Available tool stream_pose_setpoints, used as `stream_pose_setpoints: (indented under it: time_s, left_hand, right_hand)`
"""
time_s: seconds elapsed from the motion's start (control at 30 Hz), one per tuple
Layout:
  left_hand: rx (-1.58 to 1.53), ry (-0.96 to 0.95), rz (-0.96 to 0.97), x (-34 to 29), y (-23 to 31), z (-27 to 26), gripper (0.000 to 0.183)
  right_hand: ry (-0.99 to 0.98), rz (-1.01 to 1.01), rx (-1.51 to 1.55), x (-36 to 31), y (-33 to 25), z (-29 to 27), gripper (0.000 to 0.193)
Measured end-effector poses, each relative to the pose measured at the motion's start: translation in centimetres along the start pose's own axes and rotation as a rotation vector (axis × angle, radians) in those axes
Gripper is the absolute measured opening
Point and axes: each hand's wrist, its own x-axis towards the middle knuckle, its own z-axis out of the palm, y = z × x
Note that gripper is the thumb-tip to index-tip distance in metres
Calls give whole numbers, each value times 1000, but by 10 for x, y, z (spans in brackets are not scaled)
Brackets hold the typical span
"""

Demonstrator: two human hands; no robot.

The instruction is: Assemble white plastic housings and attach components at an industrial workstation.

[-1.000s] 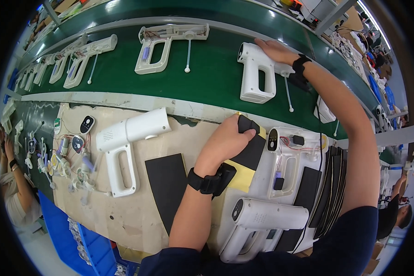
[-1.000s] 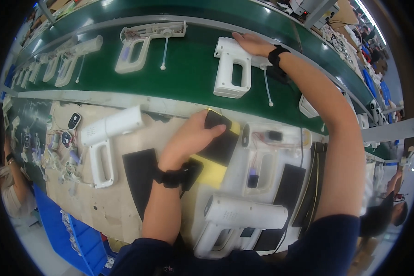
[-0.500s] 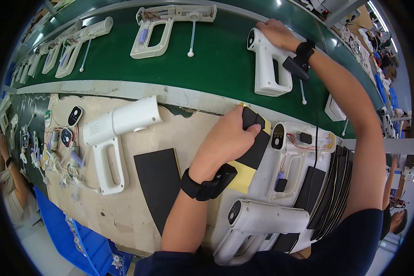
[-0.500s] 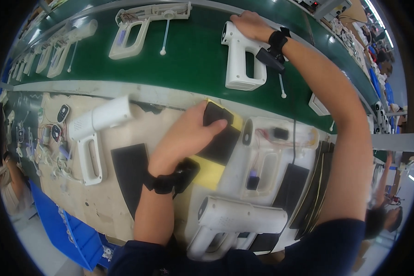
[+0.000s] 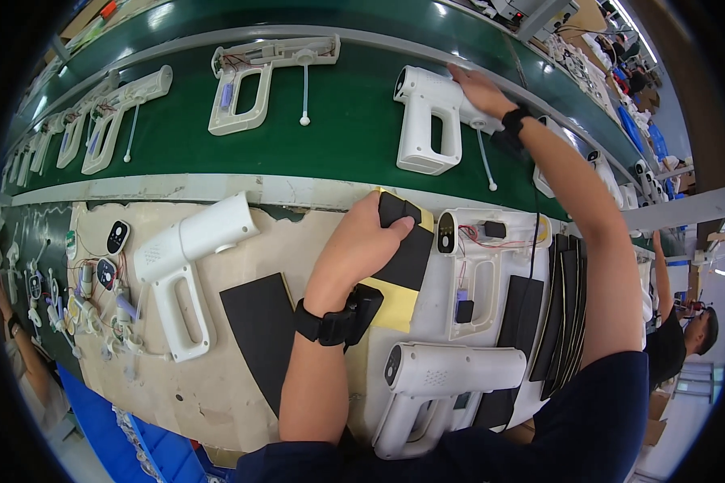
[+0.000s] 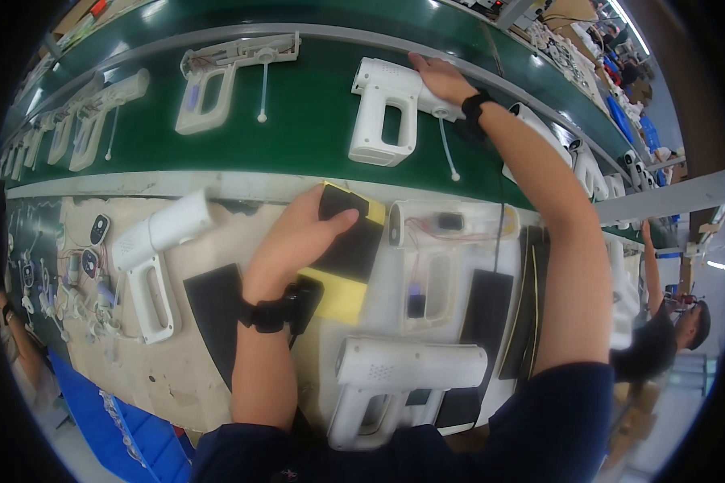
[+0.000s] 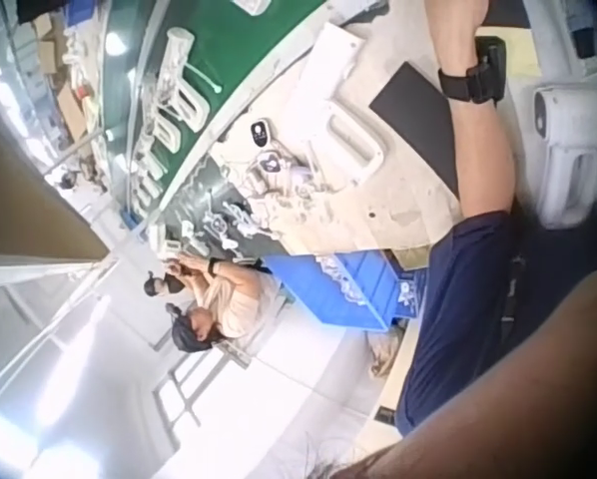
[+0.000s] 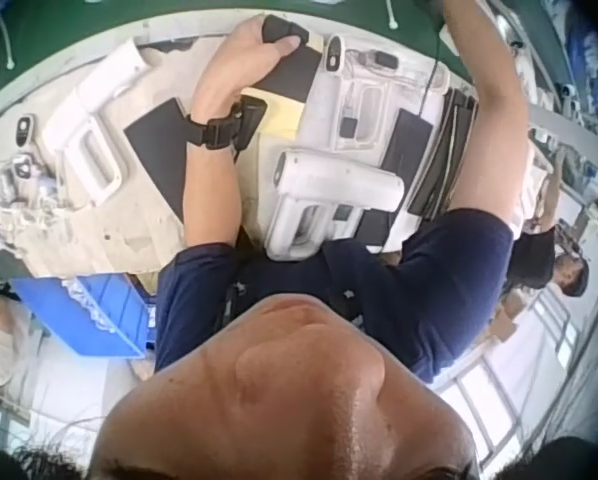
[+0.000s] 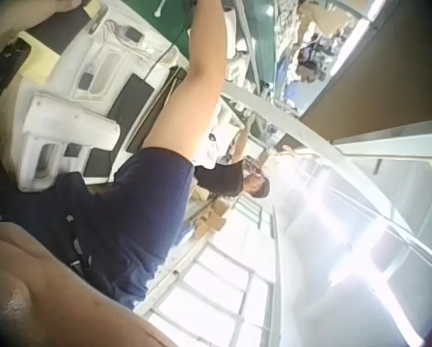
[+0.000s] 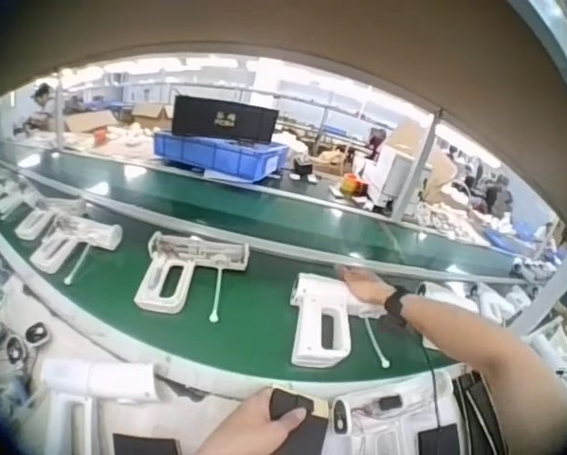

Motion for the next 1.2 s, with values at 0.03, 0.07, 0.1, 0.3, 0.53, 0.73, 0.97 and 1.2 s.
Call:
stream_pose_setpoints:
  time_s: [0.03,0.07,0.1,0.3,0.53,0.73,0.97,1.2]
  left_hand:
    - [-48,-31,-15,-1,5,-2,40]
    - [-95,-61,-32,-2,8,-3,39]
    - [-93,-65,-30,-2,7,-3,39]
    - [-125,-91,-54,-1,5,-4,35]
    - [-224,-67,-24,-3,11,-7,35]
    - [-217,51,81,-13,25,-24,33]
    - [-383,-23,142,-19,31,-25,32]
    - [-371,-99,331,-41,66,-10,30]
  right_hand:
    - [1,6,-4,-2,4,0,60]
    - [21,-52,-96,-4,7,0,56]
    - [43,-112,-186,-6,5,0,53]
    - [-41,-100,-194,0,30,4,37]
    - [125,-128,-258,-4,27,7,47]
    - [432,-225,-391,-26,19,12,28]
    - [-30,-672,265,-174,-92,-76,23]
    - [4,-663,281,-261,-113,-92,27]
